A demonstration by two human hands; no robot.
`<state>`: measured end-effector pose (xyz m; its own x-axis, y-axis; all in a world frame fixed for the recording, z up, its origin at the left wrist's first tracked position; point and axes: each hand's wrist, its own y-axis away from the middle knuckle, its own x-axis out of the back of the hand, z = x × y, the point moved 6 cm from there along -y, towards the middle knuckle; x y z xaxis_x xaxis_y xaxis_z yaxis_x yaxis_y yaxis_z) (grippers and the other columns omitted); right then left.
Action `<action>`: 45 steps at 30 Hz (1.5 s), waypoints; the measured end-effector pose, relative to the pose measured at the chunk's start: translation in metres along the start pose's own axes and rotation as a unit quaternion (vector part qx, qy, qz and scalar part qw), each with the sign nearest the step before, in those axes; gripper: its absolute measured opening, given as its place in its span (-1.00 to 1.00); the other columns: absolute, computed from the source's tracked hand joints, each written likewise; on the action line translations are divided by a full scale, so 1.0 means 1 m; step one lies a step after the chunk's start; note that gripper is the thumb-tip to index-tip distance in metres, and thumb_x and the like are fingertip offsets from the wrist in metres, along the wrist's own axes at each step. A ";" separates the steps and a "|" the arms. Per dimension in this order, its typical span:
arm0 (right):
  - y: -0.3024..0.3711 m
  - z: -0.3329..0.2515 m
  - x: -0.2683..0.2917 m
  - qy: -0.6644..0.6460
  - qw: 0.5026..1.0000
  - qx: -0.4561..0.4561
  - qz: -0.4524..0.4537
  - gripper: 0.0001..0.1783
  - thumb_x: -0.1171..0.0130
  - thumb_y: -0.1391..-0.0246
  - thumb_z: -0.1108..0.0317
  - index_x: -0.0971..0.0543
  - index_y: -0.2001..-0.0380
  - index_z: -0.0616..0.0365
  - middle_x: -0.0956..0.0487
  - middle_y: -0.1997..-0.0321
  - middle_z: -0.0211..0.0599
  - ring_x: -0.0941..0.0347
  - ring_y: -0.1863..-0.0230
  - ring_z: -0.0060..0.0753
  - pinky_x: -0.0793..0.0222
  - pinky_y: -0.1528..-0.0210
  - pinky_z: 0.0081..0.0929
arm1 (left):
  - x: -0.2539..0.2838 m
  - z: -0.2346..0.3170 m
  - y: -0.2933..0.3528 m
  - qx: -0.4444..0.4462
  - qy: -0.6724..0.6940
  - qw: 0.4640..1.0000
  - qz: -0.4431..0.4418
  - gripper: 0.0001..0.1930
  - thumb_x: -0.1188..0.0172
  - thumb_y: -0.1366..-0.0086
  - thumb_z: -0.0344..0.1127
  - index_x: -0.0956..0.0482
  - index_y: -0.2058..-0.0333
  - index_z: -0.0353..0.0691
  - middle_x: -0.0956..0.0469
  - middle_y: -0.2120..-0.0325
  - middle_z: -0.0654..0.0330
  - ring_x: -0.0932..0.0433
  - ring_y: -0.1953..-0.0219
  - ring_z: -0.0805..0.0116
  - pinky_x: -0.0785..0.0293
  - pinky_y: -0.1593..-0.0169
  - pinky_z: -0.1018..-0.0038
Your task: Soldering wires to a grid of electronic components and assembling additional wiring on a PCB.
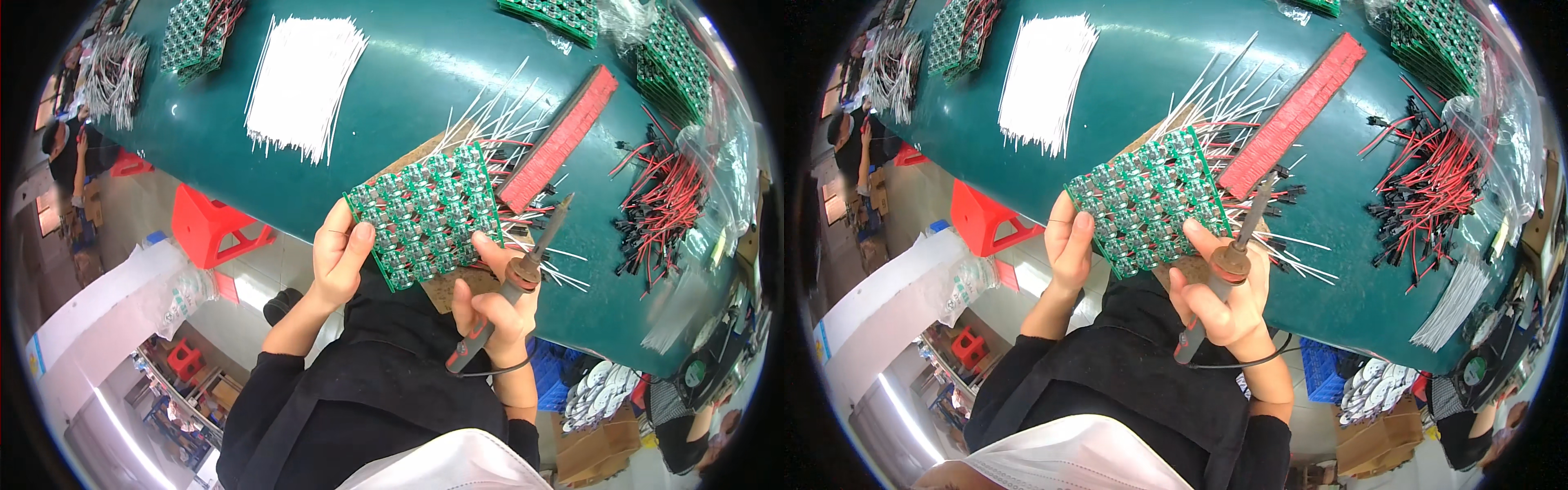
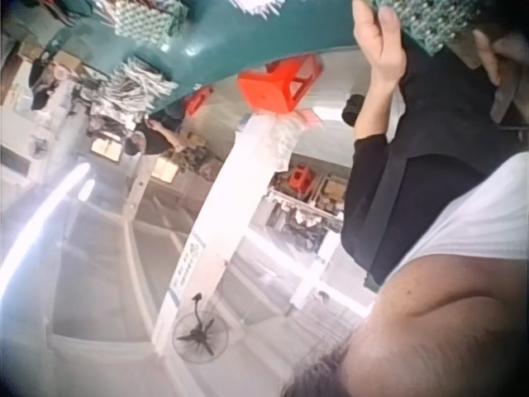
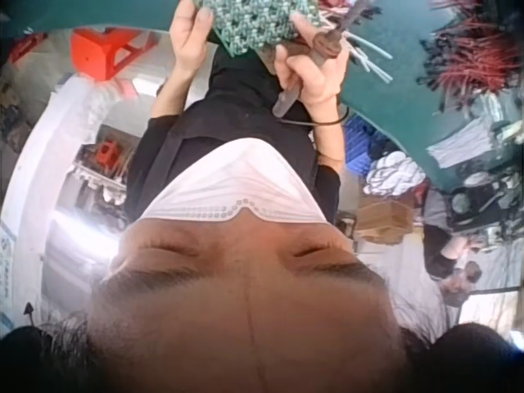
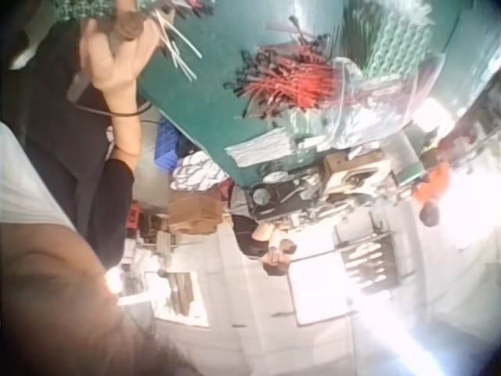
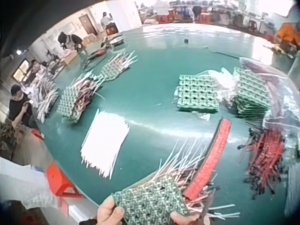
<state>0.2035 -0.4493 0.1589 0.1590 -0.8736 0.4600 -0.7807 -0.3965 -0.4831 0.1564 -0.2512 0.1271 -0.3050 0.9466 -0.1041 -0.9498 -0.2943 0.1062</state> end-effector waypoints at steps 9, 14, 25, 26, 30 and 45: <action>-0.006 -0.002 -0.001 0.021 1.000 -0.006 -0.018 -0.62 -0.35 0.10 0.54 -0.33 0.37 -0.02 -0.61 0.00 0.04 -0.51 0.17 -0.04 -0.41 0.10 -0.20 | -0.001 -0.001 -0.001 -0.010 0.005 1.000 0.014 -0.53 0.03 -0.47 -0.23 -0.30 -0.19 -0.50 -0.51 0.00 0.12 -0.47 0.02 0.47 -0.35 -0.08 0.54; -0.006 -0.003 -0.003 0.026 0.999 -0.016 -0.040 -0.60 -0.32 0.01 0.55 -0.29 0.30 -0.03 -0.62 0.03 0.09 -0.54 0.13 -0.01 -0.41 0.01 -0.16 | 0.003 -0.003 0.000 -0.012 -0.005 1.000 0.012 -0.54 0.03 -0.47 -0.23 -0.33 -0.17 -0.49 -0.53 0.03 0.14 -0.48 0.06 0.48 -0.36 -0.05 0.55; -0.006 -0.002 -0.004 0.030 0.998 -0.018 -0.043 -0.64 -0.28 -0.01 0.59 -0.30 0.30 -0.01 -0.62 0.05 0.09 -0.54 0.14 -0.04 -0.46 0.05 -0.22 | 0.003 -0.002 0.001 -0.016 -0.035 0.999 0.017 -0.56 0.06 -0.48 -0.23 -0.36 -0.15 -0.50 -0.55 0.07 0.17 -0.46 0.09 0.54 -0.36 0.00 0.60; -0.007 -0.002 -0.005 0.026 0.999 -0.017 -0.044 -0.64 -0.28 -0.01 0.59 -0.30 0.30 -0.01 -0.62 0.05 0.09 -0.54 0.14 -0.04 -0.46 0.05 -0.22 | 0.004 -0.002 0.001 -0.016 -0.037 0.999 0.020 -0.56 0.06 -0.48 -0.23 -0.36 -0.15 -0.50 -0.55 0.07 0.17 -0.46 0.09 0.54 -0.36 0.00 0.60; 0.000 0.005 -0.007 0.002 1.000 -0.020 -0.005 -0.70 -0.32 0.10 0.55 -0.42 0.38 -0.05 -0.62 -0.02 -0.02 -0.48 0.24 -0.06 -0.40 0.18 -0.23 | 0.002 0.001 -0.001 -0.019 -0.059 0.998 0.025 -0.54 0.07 -0.49 -0.22 -0.35 -0.17 -0.51 -0.57 0.12 0.18 -0.46 0.16 0.56 -0.38 0.06 0.62; -0.007 -0.002 -0.005 0.020 0.998 -0.018 -0.048 -0.66 -0.27 -0.01 0.61 -0.32 0.33 0.01 -0.62 0.05 0.12 -0.54 0.14 -0.07 -0.46 0.07 -0.26 | 0.006 -0.003 0.001 -0.028 -0.050 0.998 0.038 -0.57 0.06 -0.48 -0.27 -0.36 -0.14 -0.53 -0.56 0.07 0.12 -0.50 0.09 0.47 -0.38 -0.03 0.55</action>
<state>0.2073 -0.4418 0.1611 0.2105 -0.8192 0.5335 -0.7847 -0.4671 -0.4075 0.1531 -0.2466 0.1238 -0.3704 0.9289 0.0009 -0.9275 -0.3699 0.0537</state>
